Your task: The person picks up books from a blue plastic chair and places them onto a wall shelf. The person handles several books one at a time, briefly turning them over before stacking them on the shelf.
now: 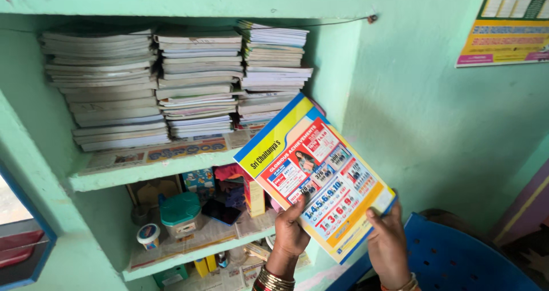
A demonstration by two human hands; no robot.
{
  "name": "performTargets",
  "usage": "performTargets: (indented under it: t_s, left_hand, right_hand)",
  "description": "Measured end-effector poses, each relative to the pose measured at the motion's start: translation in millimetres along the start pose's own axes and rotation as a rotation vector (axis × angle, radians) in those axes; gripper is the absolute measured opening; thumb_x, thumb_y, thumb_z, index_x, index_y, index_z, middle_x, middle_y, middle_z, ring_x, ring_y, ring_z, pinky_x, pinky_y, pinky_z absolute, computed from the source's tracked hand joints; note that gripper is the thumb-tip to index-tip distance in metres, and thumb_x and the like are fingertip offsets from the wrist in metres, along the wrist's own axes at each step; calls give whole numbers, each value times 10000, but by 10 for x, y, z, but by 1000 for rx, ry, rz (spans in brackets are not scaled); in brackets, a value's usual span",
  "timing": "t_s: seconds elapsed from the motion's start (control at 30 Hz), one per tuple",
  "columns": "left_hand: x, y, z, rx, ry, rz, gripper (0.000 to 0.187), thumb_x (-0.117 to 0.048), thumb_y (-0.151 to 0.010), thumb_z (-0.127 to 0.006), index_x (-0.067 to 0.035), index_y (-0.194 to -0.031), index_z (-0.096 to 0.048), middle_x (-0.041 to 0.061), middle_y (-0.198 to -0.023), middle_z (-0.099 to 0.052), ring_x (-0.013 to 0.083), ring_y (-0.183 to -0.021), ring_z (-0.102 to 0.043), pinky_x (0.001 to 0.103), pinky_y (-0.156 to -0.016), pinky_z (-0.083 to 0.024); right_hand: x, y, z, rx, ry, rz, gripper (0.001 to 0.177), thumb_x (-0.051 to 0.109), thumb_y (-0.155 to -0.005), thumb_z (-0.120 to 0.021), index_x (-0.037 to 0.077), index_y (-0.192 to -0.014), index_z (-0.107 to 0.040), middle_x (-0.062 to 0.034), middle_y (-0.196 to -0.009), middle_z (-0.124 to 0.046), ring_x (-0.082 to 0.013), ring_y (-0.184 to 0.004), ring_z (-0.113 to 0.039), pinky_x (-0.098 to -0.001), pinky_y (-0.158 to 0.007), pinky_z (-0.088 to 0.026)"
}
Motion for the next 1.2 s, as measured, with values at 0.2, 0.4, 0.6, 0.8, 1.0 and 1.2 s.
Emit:
performTargets:
  t_s: [0.2, 0.4, 0.6, 0.8, 1.0, 1.2]
  left_hand:
    - [-362, -79, -7, -10, -203, -68, 465, -88, -922, -710, 42, -1346, -571, 148, -1276, -700, 262, -1171, -666, 426, -1050, -515]
    - [-772, -139, -137, -43, -561, -122, 858, -151, -859, -740, -163, -1528, -203, 29, -1503, -456, 241, -1326, -551, 409, -1048, -510]
    - [-1159, -67, -354, 94, -378, -18, 841, -192, -879, -690, -175, -1582, -230, 56, -1527, -450, 259, -1373, -509, 425, -1068, -488]
    - [-1481, -165, -364, 148, -411, -154, 687, 91, -838, -600, 8, -1493, -414, 153, -1365, -599, 267, -1276, -567, 374, -1072, -457]
    - [-1895, -185, -399, 93, -338, -58, 746, 146, -755, -518, -51, -1468, -421, 150, -1319, -632, 248, -1179, -632, 362, -988, -513]
    - [-1998, -217, -331, 162, -362, -74, 766, 126, -767, -547, -35, -1503, -407, 137, -1335, -617, 235, -1216, -597, 345, -1024, -465]
  right_hand:
    - [-301, -122, -73, 5, -187, -175, 484, 47, -892, -634, 33, -1371, -563, -109, -1266, -692, -247, -1154, -655, -448, -972, -512]
    - [-270, -76, -487, -80, 335, 290, 289, -57, -975, -647, -53, -1264, -667, -157, -1224, -723, -257, -1083, -673, -399, -976, -510]
    - [-148, 84, -1277, 324, 1256, 979, 413, 9, -763, -643, 91, -1150, -759, -111, -1223, -737, -291, -1169, -700, -390, -1003, -534]
    - [-380, 79, -1640, 365, 1261, 1087, 349, 99, -813, -619, 156, -1125, -765, -45, -1227, -732, -225, -1189, -694, -414, -1081, -460]
    - [-545, 40, -1640, 23, 1347, 975, 377, 99, -755, -644, 167, -1112, -747, -19, -1261, -711, -231, -1267, -628, -460, -1236, -299]
    - [-735, 118, -1748, -136, 1356, 912, 369, -24, -883, -624, 171, -1170, -748, -53, -1335, -675, -312, -1421, -524, -493, -1261, -334]
Point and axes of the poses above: each hand's wrist, its own y-axis away from the middle knuckle, its own z-axis out of the back of the hand, x = y × z, the point moved 1 cm from there along -y, towards the middle knuckle
